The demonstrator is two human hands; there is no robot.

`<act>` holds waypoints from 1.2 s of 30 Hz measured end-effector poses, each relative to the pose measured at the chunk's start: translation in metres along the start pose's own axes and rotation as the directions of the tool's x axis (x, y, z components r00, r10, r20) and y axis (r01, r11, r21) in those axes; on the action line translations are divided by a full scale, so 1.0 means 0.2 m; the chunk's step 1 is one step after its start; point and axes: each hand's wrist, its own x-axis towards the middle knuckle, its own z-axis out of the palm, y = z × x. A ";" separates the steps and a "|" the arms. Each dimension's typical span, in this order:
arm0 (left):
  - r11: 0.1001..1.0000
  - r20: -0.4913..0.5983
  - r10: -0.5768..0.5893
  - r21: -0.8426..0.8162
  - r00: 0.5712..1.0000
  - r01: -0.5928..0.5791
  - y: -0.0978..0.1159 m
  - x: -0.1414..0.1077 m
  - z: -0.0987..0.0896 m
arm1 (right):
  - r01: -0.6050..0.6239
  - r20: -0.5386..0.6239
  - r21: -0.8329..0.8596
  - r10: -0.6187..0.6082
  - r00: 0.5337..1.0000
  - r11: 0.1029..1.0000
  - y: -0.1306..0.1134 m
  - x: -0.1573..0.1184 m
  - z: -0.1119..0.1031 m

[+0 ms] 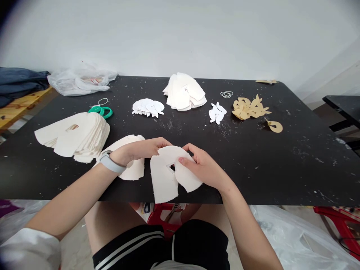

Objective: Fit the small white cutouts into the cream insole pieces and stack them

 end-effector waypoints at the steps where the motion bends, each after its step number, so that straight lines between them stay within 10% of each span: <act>1: 1.000 0.003 0.000 -0.008 1.000 0.000 0.00 0.00 0.00 | 0.007 -0.001 -0.006 -0.007 1.000 1.000 0.00 0.00 0.00; 14: 0.999 0.021 -0.035 -0.040 0.999 0.036 0.00 0.00 0.00 | 0.033 -0.001 0.002 -0.033 0.999 0.999 0.02 0.01 -0.01; 19: 0.974 -0.228 -0.116 -0.216 0.967 0.066 -0.03 -0.01 0.00 | 0.016 -0.046 -0.004 -0.016 0.999 1.000 0.02 0.00 -0.01; 22: 0.943 -0.183 -0.141 -0.324 0.973 0.076 -0.03 -0.01 0.00 | 0.009 -0.088 0.054 -0.005 0.996 0.998 0.02 0.01 -0.01; 29: 0.997 -0.226 0.055 0.057 0.973 -0.043 0.02 -0.01 0.07 | 0.044 -0.085 0.096 -0.036 0.996 0.994 0.04 0.02 -0.03; 36: 0.997 -0.355 0.053 0.075 0.934 -0.028 -0.03 0.00 0.08 | 0.037 -0.096 0.087 -0.028 0.995 0.995 0.04 0.02 -0.03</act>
